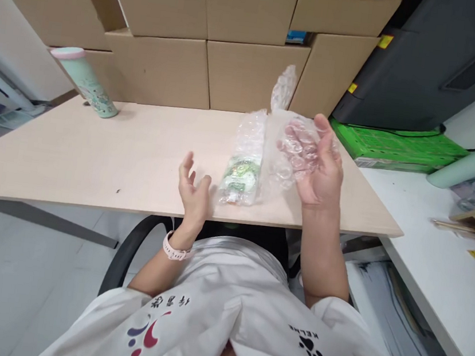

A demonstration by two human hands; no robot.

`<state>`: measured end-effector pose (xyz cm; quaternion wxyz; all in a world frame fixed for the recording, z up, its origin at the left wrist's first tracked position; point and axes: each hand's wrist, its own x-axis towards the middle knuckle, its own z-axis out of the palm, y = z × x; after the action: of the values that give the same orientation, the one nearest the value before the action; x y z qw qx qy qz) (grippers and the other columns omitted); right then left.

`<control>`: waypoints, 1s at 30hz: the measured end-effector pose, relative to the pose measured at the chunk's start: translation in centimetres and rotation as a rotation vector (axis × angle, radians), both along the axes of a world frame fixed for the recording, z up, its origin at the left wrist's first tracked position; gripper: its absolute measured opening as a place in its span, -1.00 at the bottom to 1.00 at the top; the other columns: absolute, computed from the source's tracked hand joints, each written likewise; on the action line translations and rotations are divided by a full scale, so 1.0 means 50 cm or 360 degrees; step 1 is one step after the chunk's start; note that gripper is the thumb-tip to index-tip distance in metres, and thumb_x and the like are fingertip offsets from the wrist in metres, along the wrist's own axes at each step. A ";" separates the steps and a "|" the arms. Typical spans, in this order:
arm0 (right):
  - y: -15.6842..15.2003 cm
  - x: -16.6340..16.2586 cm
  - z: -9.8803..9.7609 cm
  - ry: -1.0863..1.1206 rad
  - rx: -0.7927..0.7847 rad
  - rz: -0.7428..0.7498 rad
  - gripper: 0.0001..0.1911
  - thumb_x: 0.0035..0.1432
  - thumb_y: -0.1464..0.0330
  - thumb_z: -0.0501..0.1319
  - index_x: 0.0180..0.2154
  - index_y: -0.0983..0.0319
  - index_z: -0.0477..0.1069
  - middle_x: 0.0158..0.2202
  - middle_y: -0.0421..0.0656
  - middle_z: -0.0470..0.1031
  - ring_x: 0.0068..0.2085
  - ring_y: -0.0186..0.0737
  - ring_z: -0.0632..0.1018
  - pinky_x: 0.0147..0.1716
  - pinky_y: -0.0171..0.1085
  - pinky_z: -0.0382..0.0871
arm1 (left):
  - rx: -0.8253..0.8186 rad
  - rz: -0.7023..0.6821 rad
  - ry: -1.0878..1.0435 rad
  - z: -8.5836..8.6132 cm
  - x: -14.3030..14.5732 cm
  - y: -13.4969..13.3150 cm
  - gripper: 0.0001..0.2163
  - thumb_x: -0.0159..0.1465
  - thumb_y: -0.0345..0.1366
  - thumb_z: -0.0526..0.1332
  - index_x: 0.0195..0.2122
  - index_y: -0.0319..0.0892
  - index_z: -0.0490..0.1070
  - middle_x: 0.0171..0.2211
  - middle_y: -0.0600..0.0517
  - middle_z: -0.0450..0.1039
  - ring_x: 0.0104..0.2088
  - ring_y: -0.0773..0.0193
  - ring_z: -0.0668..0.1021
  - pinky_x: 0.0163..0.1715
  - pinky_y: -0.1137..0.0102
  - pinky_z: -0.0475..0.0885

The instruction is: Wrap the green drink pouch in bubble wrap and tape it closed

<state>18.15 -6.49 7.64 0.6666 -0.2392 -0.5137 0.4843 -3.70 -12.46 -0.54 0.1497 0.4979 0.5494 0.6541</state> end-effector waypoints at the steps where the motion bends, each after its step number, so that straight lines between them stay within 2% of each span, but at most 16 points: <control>1: 0.000 0.007 0.005 0.0032 -0.0007 0.0008 -0.61 0.27 -0.02 0.18 0.05 -0.05 0.42 0.06 -0.20 0.58 0.26 -0.02 0.48 0.21 0.17 0.40 | 0.0055 -0.0091 0.0133 0.009 0.009 -0.006 -0.55 0.33 -0.36 0.15 0.26 -0.06 0.25 0.29 -0.15 0.31 0.31 0.06 0.38 0.32 0.00 0.28; 3: -0.006 0.015 0.013 0.0105 -0.0033 0.0045 -0.67 0.30 0.03 0.18 0.03 -0.05 0.43 0.06 -0.21 0.58 0.26 -0.08 0.48 0.25 0.14 0.36 | 0.0094 -0.0338 0.0363 0.028 0.035 -0.014 -0.71 0.31 -0.31 0.23 0.06 -0.07 0.46 0.12 -0.09 0.50 0.20 0.07 0.49 0.28 0.04 0.33; 4: -0.010 0.017 0.015 0.0141 -0.0045 0.0070 -0.70 0.31 0.05 0.18 0.02 -0.05 0.43 0.06 -0.22 0.58 0.25 -0.11 0.48 0.27 0.12 0.34 | 0.0086 -0.0492 0.0536 0.036 0.051 -0.014 -0.73 0.26 -0.31 0.30 0.00 -0.06 0.50 0.13 -0.08 0.50 0.23 0.03 0.46 0.29 0.02 0.31; 6: -0.021 0.018 0.016 0.0192 -0.0069 0.0116 -0.72 0.32 0.07 0.17 0.01 -0.04 0.43 0.05 -0.22 0.58 0.24 -0.14 0.49 0.28 0.10 0.32 | -0.0008 -0.0752 0.1038 0.046 0.078 -0.008 -0.58 0.13 -0.30 0.44 0.04 -0.06 0.50 0.31 -0.15 0.31 0.38 -0.17 0.25 0.34 -0.13 0.19; 8: -0.029 0.022 0.015 0.0212 -0.0089 0.0140 -0.73 0.33 0.09 0.18 0.00 -0.04 0.45 0.03 -0.21 0.58 0.24 -0.13 0.49 0.26 0.08 0.34 | -0.0145 -0.0854 0.1414 0.048 0.093 0.004 -0.45 0.06 -0.32 0.50 0.09 -0.08 0.45 0.42 -0.22 0.09 0.45 -0.32 0.06 0.33 -0.25 0.10; 10: -0.034 0.030 0.015 0.0180 -0.0090 0.0120 -0.74 0.31 0.08 0.19 0.00 -0.07 0.45 0.04 -0.22 0.58 0.26 -0.12 0.46 0.25 0.06 0.36 | -0.0214 -0.0816 0.1520 0.046 0.094 0.017 -0.53 0.10 -0.33 0.48 0.04 -0.12 0.44 0.40 -0.25 0.10 0.44 -0.32 0.08 0.32 -0.23 0.15; 12: -0.035 0.043 0.016 0.0065 -0.0063 0.0027 -0.68 0.31 0.02 0.16 0.05 -0.12 0.42 0.11 -0.23 0.54 0.29 -0.11 0.43 0.22 0.07 0.38 | -0.0176 -0.0723 0.1468 0.046 0.083 0.024 -0.66 0.19 -0.32 0.42 -0.04 -0.14 0.42 0.33 -0.26 0.20 0.40 -0.22 0.19 0.30 -0.12 0.24; 17: -0.028 0.080 0.014 -0.0517 0.0011 -0.0341 -0.38 0.35 -0.16 -0.10 0.30 -0.12 0.20 0.34 -0.13 0.32 0.35 0.03 0.36 0.08 0.14 0.50 | -0.0036 -0.0357 0.0996 0.052 0.018 0.013 -0.64 0.22 -0.19 0.39 -0.06 -0.12 0.31 0.16 -0.21 0.36 0.23 -0.02 0.42 0.21 0.07 0.36; 20: -0.017 0.118 -0.006 -0.0417 0.0046 -0.0435 -0.41 0.38 -0.09 -0.09 0.32 -0.09 0.16 0.33 -0.10 0.33 0.33 0.05 0.38 0.08 0.16 0.48 | -0.0140 -0.0131 0.0725 0.039 -0.034 -0.006 -0.71 0.27 -0.18 0.31 -0.07 -0.12 0.28 0.07 -0.13 0.42 0.10 0.08 0.51 0.07 0.17 0.43; 22: -0.005 0.152 -0.026 -0.0241 0.0065 -0.0505 -0.47 0.37 -0.02 0.00 0.28 -0.04 0.24 0.29 -0.07 0.37 0.31 0.09 0.40 0.11 0.14 0.45 | -0.0215 0.0014 0.0763 0.021 -0.062 -0.019 -0.78 0.27 -0.23 0.28 -0.11 -0.12 0.30 0.02 -0.13 0.44 0.06 0.05 0.51 0.02 0.15 0.45; 24: 0.003 0.186 -0.043 -0.0190 0.0093 -0.0716 -0.51 0.34 -0.01 0.07 0.19 0.01 0.36 0.23 -0.06 0.43 0.31 0.19 0.39 0.14 0.13 0.39 | -0.0226 0.0144 0.0927 0.004 -0.077 -0.031 -0.82 0.26 -0.28 0.27 -0.15 -0.13 0.33 0.02 -0.17 0.44 0.10 -0.03 0.46 0.07 0.05 0.40; 25: 0.003 0.198 -0.049 -0.0254 0.0131 -0.0931 -0.53 0.34 0.00 0.08 0.15 0.03 0.40 0.21 -0.07 0.44 0.33 0.22 0.35 0.20 0.13 0.32 | -0.0209 0.0179 0.1005 -0.002 -0.078 -0.037 -0.83 0.26 -0.28 0.27 -0.15 -0.14 0.34 0.03 -0.19 0.44 0.12 -0.06 0.43 0.11 0.00 0.36; 28: -0.017 0.197 -0.056 -0.0829 0.0305 -0.1749 -0.55 0.37 0.09 0.12 0.18 0.09 0.42 0.33 -0.10 0.31 0.42 0.22 0.14 0.39 0.13 -0.07 | -0.0127 0.0068 0.1111 -0.003 -0.056 -0.046 -0.81 0.31 -0.24 0.26 -0.10 -0.13 0.36 0.06 -0.18 0.45 0.18 -0.06 0.40 0.18 -0.02 0.31; 29: -0.030 0.181 -0.057 -0.1085 0.0360 -0.1935 -0.53 0.37 0.14 0.13 0.23 0.13 0.38 0.39 -0.08 0.22 0.44 0.20 0.10 0.41 0.13 -0.16 | -0.0106 -0.0016 0.1133 0.000 -0.044 -0.046 -0.78 0.31 -0.21 0.28 -0.07 -0.13 0.36 0.08 -0.18 0.44 0.19 -0.05 0.39 0.18 0.00 0.31; 30: -0.043 0.159 -0.060 -0.1296 0.0408 -0.1997 -0.51 0.40 0.19 0.10 0.27 0.20 0.35 0.41 -0.01 0.18 0.43 0.18 0.11 0.40 0.14 -0.13 | -0.0101 -0.0096 0.1168 0.004 -0.030 -0.045 -0.73 0.29 -0.19 0.30 -0.04 -0.13 0.36 0.11 -0.18 0.43 0.19 -0.05 0.39 0.18 0.01 0.32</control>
<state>26.09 -8.63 4.65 0.5973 -0.5671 -0.5391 -0.1759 -5.21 -14.72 -0.35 -0.0227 0.7104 0.5716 0.4100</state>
